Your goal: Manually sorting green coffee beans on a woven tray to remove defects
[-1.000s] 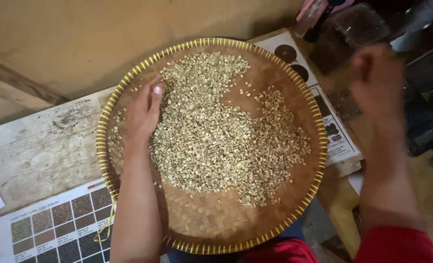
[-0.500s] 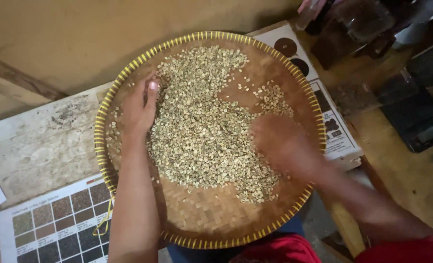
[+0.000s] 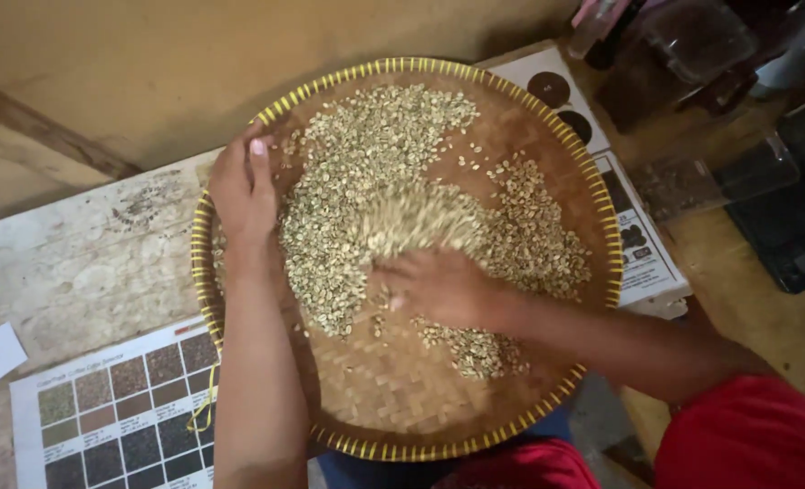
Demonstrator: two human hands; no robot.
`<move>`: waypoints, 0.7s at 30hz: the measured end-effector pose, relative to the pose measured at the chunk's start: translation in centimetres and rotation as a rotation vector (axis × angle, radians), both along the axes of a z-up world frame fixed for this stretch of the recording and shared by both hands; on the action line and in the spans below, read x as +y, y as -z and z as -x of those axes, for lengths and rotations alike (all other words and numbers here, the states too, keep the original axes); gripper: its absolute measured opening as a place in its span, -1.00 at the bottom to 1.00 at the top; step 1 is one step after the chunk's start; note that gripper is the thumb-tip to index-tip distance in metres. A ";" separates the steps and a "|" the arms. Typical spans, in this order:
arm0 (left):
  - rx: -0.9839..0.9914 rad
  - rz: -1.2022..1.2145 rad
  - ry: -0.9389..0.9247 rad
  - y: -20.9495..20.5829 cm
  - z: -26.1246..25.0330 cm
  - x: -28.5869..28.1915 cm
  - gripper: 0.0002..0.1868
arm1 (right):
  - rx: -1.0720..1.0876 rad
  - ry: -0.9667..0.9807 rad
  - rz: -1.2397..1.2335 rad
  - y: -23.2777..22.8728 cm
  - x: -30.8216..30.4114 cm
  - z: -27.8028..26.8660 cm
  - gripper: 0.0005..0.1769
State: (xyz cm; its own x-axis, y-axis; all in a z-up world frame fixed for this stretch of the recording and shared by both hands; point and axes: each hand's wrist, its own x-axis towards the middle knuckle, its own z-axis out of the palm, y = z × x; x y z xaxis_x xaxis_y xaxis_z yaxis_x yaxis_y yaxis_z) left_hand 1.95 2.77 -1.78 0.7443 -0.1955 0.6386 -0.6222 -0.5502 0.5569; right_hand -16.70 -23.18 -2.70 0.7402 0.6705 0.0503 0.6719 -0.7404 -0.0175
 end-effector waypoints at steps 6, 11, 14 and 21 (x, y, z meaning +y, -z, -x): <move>0.008 0.033 0.025 0.6 -0.2 -0.2 -0.69 | -0.253 0.176 0.152 -1.8 -0.5 0.2 -0.24; -0.027 -0.005 -0.046 2.6 -1.3 0.0 -0.70 | 0.038 -0.189 0.135 -5.9 7.4 4.6 -0.36; -0.035 0.005 -0.086 1.8 -0.8 0.4 -0.69 | 0.154 -0.325 -0.009 -1.2 10.3 3.7 -0.38; -0.051 0.012 -0.119 0.4 -0.4 1.1 -0.69 | -0.170 -0.107 -0.305 6.7 13.2 -7.9 -0.39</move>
